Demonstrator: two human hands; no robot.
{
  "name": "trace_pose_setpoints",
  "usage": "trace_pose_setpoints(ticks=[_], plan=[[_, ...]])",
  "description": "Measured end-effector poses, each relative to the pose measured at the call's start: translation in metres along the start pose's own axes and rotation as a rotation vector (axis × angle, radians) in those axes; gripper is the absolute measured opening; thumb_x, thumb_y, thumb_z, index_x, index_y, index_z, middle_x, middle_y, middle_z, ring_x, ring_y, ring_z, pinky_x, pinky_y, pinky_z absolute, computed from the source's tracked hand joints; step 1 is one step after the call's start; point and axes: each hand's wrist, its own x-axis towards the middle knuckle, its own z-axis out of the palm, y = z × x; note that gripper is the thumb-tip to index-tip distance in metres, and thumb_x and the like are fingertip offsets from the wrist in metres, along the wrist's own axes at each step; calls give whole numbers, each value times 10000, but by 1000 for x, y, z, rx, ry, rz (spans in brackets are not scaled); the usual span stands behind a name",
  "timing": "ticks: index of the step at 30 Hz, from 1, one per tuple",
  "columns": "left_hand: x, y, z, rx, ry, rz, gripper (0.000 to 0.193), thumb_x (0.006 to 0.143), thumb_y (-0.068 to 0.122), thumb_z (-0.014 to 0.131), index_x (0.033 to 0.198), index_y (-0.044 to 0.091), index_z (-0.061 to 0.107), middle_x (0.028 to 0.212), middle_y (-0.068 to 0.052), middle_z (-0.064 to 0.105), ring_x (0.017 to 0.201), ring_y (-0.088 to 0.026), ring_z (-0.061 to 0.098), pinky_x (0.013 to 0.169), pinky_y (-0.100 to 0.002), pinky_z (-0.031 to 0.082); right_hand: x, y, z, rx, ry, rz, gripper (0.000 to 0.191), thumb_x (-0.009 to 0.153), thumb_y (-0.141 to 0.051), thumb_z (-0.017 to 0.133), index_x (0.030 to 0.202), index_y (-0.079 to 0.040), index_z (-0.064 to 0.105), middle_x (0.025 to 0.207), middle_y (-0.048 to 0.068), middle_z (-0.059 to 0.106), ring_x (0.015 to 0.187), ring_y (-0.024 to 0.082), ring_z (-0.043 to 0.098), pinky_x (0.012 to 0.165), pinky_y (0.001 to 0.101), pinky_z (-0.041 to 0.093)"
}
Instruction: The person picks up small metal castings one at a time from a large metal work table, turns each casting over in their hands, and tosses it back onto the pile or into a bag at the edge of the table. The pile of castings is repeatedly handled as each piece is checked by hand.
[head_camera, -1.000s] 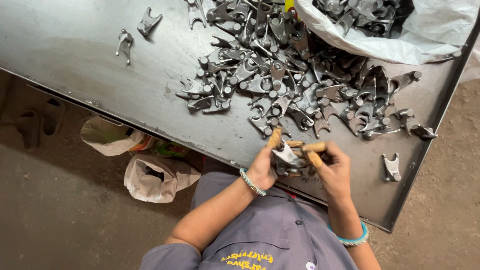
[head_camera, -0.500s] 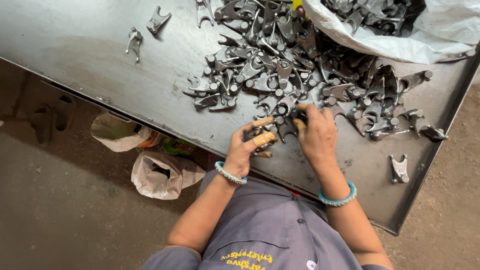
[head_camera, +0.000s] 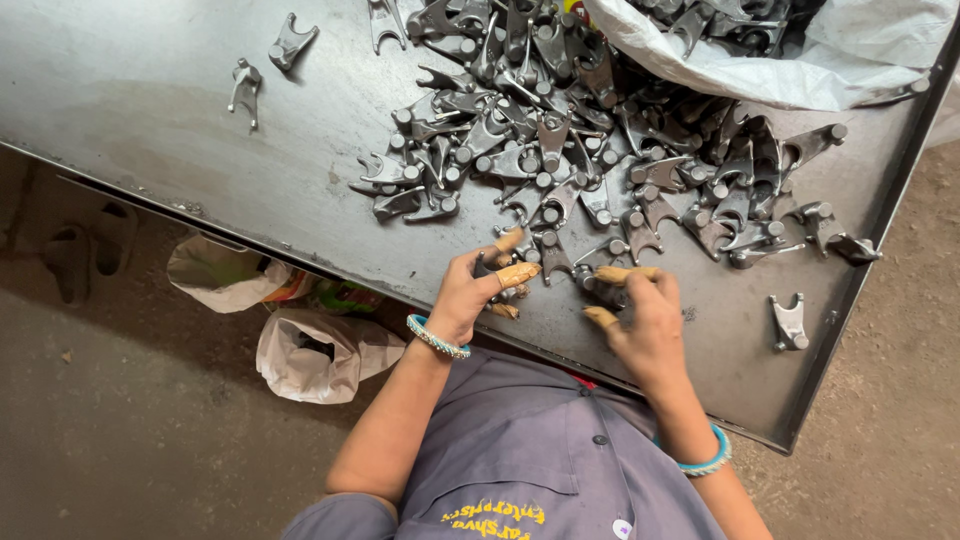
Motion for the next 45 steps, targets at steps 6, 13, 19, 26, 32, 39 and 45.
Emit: trace_pose_setpoints(ticks=[6,13,19,26,32,39,45], plan=[[-3,-6,6,4,3,-51,389,864,160,766,1187,-43,690,919,-59,746,750,-115,738,513,-269,591,-5,2,18,-148,-29,-47,370,742,-91,844,1078,-94,691,1037,69,679,1101,292,586,932,453,394],[-11,-10,15,14,-86,-134,488,880,187,755,1332,20,680,964,-17,752,755,-92,714,530,-251,578,-14,30,17,351,-2,165,331,792,-88,831,1072,-77,655,1071,83,653,994,220,645,873,341,545],[-5,-21,29,-49,-127,-124,463,908,169,751,1330,-9,684,1006,-45,750,809,-111,729,575,-259,592,-27,82,13,1670,19,681,365,937,-57,719,1280,-84,595,1162,146,706,977,228,696,838,370,573],[-3,-35,29,-209,-189,-90,381,948,198,692,1279,11,677,983,-121,761,784,-178,748,557,-293,609,-33,100,17,1656,4,734,377,956,-64,684,1322,-34,598,1150,149,724,968,241,714,823,406,585],[4,-63,52,-330,-223,-170,402,999,211,736,1338,7,663,1162,-101,740,995,-184,736,827,-332,638,-29,68,4,1546,-71,625,366,997,-43,672,1354,-4,604,1136,135,721,951,193,692,814,324,564],[11,-67,64,-641,-430,-428,559,1002,504,612,1371,85,621,1170,-170,744,974,-288,745,773,-415,626,0,24,-10,485,14,227,324,930,16,676,1250,-29,658,1134,154,637,936,210,674,812,312,553],[6,-50,45,-594,-375,-322,539,1024,384,594,1457,64,581,1166,-188,730,1012,-306,748,782,-417,626,20,19,-7,-66,4,-107,445,779,45,750,1203,-27,637,1130,177,676,1123,366,577,957,434,490]])
